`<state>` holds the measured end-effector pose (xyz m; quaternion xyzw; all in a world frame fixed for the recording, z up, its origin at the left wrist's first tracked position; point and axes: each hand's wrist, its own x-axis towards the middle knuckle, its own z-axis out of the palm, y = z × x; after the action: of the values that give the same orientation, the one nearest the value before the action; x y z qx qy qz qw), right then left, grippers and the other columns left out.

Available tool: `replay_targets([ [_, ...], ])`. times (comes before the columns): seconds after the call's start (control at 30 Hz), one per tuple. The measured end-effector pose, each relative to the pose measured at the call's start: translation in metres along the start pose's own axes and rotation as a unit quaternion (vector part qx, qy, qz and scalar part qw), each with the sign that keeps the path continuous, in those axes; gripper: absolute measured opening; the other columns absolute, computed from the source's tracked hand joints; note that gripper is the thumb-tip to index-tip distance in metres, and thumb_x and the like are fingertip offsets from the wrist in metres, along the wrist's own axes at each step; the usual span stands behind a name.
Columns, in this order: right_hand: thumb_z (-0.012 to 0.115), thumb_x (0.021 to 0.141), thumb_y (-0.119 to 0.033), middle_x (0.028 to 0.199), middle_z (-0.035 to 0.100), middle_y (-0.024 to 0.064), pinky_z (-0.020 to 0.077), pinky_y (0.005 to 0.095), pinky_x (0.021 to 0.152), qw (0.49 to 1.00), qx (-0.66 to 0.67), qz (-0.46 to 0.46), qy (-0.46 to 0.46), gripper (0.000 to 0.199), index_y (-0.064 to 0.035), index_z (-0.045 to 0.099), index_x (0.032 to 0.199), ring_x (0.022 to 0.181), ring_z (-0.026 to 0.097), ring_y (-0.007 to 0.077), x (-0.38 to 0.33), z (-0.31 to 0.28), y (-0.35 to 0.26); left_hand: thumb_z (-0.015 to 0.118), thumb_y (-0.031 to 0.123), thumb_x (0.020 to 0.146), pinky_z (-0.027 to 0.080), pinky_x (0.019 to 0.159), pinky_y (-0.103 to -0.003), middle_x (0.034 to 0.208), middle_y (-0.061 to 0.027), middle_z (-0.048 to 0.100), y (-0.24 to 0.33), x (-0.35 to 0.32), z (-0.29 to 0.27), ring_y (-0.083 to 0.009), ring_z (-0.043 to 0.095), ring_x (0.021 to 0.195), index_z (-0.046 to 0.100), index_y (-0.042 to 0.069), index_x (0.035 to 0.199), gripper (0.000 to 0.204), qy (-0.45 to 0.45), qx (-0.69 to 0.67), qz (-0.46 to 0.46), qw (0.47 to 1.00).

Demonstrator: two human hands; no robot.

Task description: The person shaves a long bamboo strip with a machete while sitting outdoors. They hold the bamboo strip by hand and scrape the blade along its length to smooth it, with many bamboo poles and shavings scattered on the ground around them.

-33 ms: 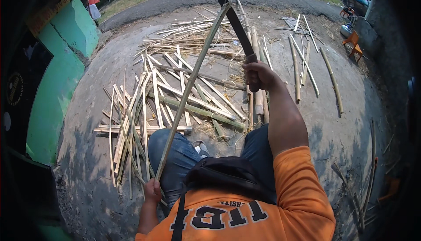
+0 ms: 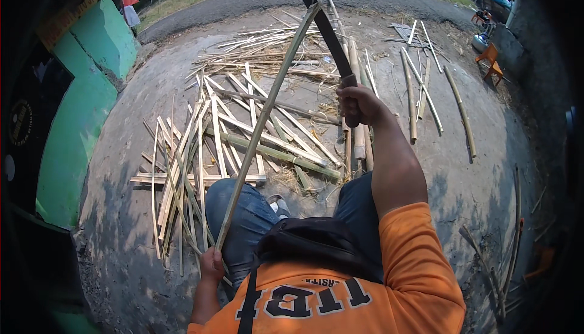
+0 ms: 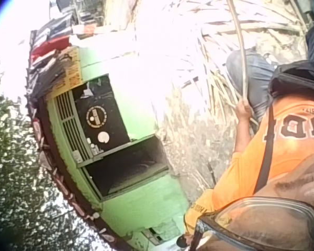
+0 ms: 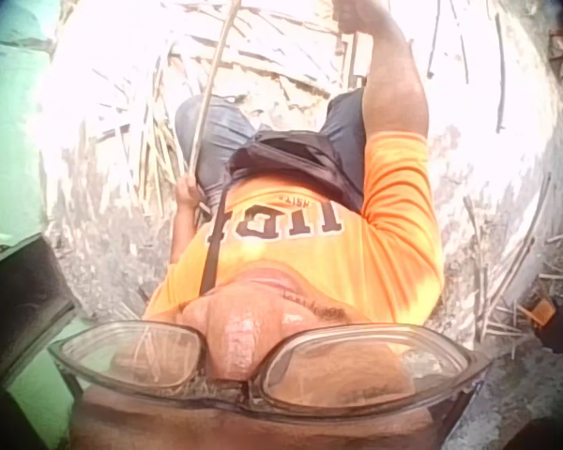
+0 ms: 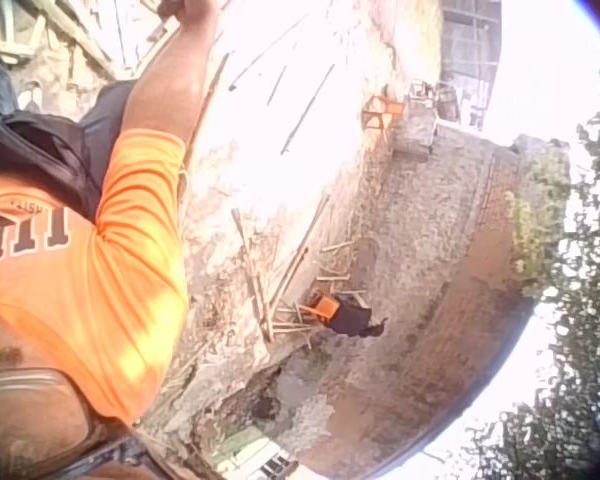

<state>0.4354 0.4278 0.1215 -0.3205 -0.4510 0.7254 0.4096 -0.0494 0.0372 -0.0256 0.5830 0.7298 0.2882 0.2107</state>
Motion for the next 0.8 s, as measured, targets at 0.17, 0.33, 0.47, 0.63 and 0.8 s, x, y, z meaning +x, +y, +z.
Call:
replay_targets([
  [0.17, 0.071, 0.09, -0.018, 0.058, 0.038, -0.0086, 0.0334, 0.0261, 0.048, 1.0, 0.009, -0.004, 0.026, 0.02, -0.015, 0.052, 0.087, 0.046, 0.036, 0.0056, -0.002, 0.006, 0.0, 0.044, 0.056, 0.096, 0.042, 0.056, -0.048, 0.061, -0.0205, 0.051, -0.004, -0.001, -0.001, -0.0404, 0.059, 0.06, 0.055, 0.0, 0.074, 0.062, -0.005, 0.001, -0.005, 1.0],
  [0.33, 0.071, 0.09, -0.017, 0.059, 0.039, -0.008, 0.0341, 0.0261, 0.05, 0.999, 0.028, -0.02, 0.025, 0.02, -0.0149, 0.051, 0.089, 0.047, 0.037, 0.0061, -0.006, 0.002, -0.003, 0.044, 0.055, 0.096, 0.043, 0.057, -0.048, 0.061, -0.0212, 0.052, -0.008, -0.001, 0.002, -0.0432, 0.06, 0.061, 0.056, 0.0, 0.075, 0.06, -0.002, -0.003, -0.007, 1.0],
  [0.47, 0.072, 0.09, -0.016, 0.06, 0.04, -0.0071, 0.0321, 0.0252, 0.048, 0.998, 0.046, -0.039, -0.006, 0.022, -0.0149, 0.051, 0.09, 0.049, 0.039, 0.006, -0.011, 0.004, -0.009, 0.045, 0.053, 0.096, 0.043, 0.056, -0.048, 0.06, -0.0209, 0.052, -0.004, -0.001, 0.002, -0.0432, 0.06, 0.061, 0.057, 0.0, 0.076, 0.058, 0.001, -0.008, -0.005, 1.0],
  [0.63, 0.072, 0.091, -0.016, 0.061, 0.041, -0.007, 0.0318, 0.0252, 0.048, 0.997, 0.054, -0.045, -0.039, 0.018, -0.0137, 0.054, 0.094, 0.048, 0.038, 0.0058, -0.018, 0.004, -0.016, 0.045, 0.053, 0.096, 0.043, 0.057, -0.048, 0.061, -0.0207, 0.052, -0.002, -0.001, 0.002, -0.0424, 0.06, 0.06, 0.058, 0.0, 0.077, 0.057, 0.001, -0.013, -0.011, 1.0],
  [0.8, 0.071, 0.092, -0.017, 0.062, 0.043, -0.0068, 0.032, 0.0251, 0.048, 0.996, 0.047, -0.047, -0.05, 0.016, -0.0126, 0.056, 0.096, 0.047, 0.037, 0.0059, -0.021, -0.001, -0.021, 0.044, 0.053, 0.097, 0.043, 0.057, -0.048, 0.061, -0.0206, 0.052, -0.005, -0.001, 0.003, -0.0421, 0.06, 0.06, 0.057, 0.0, 0.078, 0.058, 0.0, -0.008, -0.008, 1.0],
])
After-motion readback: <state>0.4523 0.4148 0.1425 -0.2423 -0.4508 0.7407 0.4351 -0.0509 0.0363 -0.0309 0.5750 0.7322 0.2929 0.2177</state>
